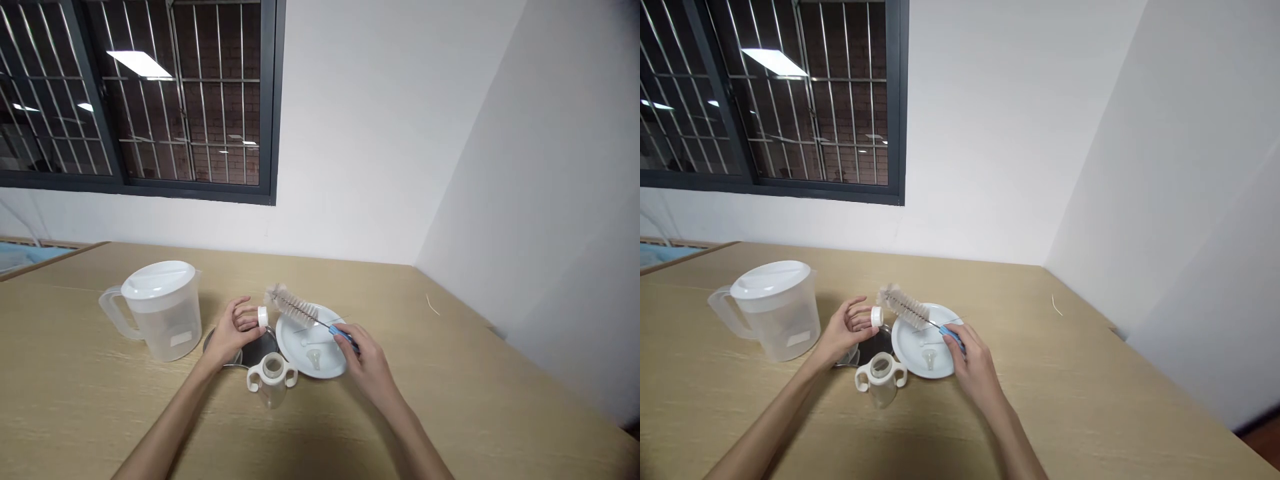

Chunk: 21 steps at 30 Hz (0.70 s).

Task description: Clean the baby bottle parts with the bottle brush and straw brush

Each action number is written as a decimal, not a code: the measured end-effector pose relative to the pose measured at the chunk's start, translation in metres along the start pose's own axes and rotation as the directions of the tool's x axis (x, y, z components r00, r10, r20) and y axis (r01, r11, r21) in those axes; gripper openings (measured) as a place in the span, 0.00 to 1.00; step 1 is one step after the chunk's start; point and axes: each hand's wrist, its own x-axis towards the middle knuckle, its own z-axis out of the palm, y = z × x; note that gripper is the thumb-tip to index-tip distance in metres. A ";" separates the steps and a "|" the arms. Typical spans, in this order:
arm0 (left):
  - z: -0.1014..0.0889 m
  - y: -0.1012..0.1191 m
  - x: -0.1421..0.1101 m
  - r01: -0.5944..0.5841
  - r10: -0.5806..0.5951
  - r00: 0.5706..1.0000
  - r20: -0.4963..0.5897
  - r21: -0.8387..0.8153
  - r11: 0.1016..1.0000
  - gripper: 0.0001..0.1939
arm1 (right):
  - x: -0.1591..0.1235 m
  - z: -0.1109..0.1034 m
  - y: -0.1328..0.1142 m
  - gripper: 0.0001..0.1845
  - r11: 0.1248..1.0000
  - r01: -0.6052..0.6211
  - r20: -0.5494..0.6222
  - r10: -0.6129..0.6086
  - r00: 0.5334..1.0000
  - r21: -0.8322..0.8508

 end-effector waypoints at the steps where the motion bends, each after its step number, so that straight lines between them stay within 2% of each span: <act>1: 0.000 -0.001 0.000 -0.008 0.008 1.000 -0.003 0.010 1.000 0.42 | 0.000 0.000 -0.002 0.13 1.000 -0.005 0.012 0.005 1.000 0.013; 6: -0.003 -0.003 0.001 -0.036 0.037 0.999 -0.020 0.014 0.999 0.41 | -0.001 0.002 -0.005 0.12 0.999 0.013 0.100 -0.016 0.995 0.032; 12: -0.003 -0.001 0.000 -0.053 0.053 0.999 0.014 0.001 0.999 0.41 | 0.000 0.002 0.006 0.13 1.000 0.002 0.047 -0.001 0.999 -0.016; 16: -0.005 -0.003 0.000 -0.052 0.052 0.999 0.012 0.016 0.999 0.40 | 0.000 -0.002 0.003 0.13 1.000 -0.015 0.023 0.015 1.000 0.012; 21: -0.005 0.000 -0.001 -0.053 0.052 0.999 0.006 0.011 0.999 0.39 | 0.000 -0.002 -0.004 0.13 0.999 -0.003 0.110 -0.003 0.994 0.053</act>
